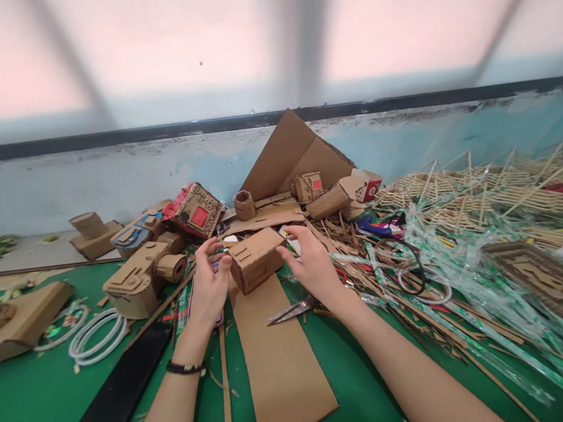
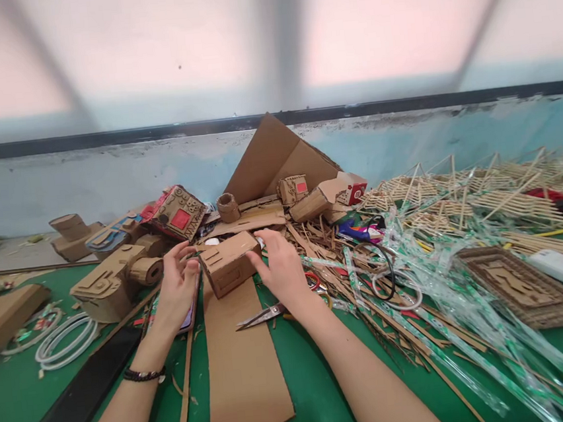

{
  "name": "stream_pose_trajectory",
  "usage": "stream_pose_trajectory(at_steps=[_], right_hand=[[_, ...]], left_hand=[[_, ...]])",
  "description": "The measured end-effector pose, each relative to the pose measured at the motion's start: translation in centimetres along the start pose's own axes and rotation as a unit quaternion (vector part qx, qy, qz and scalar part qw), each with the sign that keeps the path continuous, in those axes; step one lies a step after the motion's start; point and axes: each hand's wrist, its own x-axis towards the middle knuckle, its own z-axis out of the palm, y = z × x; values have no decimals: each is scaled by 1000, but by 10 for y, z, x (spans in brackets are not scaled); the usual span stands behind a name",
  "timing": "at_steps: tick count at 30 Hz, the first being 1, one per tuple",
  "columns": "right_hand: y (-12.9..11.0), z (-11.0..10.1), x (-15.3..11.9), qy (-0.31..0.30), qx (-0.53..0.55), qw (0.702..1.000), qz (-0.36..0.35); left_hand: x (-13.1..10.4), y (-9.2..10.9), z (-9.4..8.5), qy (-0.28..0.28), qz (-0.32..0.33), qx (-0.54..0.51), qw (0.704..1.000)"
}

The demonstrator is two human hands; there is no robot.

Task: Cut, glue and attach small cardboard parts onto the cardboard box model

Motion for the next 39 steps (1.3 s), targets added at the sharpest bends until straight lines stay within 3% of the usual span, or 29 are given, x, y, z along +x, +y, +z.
stream_pose_trajectory(at_steps=[3, 5, 11, 16, 19, 24, 26, 30, 36, 39], right_hand=[[-6, 8, -5, -79, 43, 996, 20], [-10, 13, -8, -101, 68, 991, 47], [-7, 11, -6, -111, 115, 983, 92], [10, -9, 5, -96, 261, 952, 126], [21, -24, 12, -76, 358, 913, 182], [33, -47, 20, 22, 476, 844, 245], [36, -53, 21, 54, 492, 830, 258], [42, -56, 23, 97, 483, 831, 259], [45, -50, 25, 132, 450, 841, 269], [45, -47, 24, 123, 442, 846, 270]], left_hand=[[-3, -4, 5, -3, -22, -27, 999], [-4, 0, 8, -1, -34, -58, 998], [-6, 19, 14, -32, -81, -159, 983], [-7, 22, 16, -39, -78, -159, 983], [-7, 16, 16, -58, -64, -123, 989], [-7, 7, 16, -67, -14, -21, 997], [-6, 4, 16, -68, 13, 15, 997], [-8, 3, 16, -93, 8, 18, 995], [-20, 20, 24, -255, -105, 60, 959], [-23, 29, 31, -289, -33, 124, 949]])
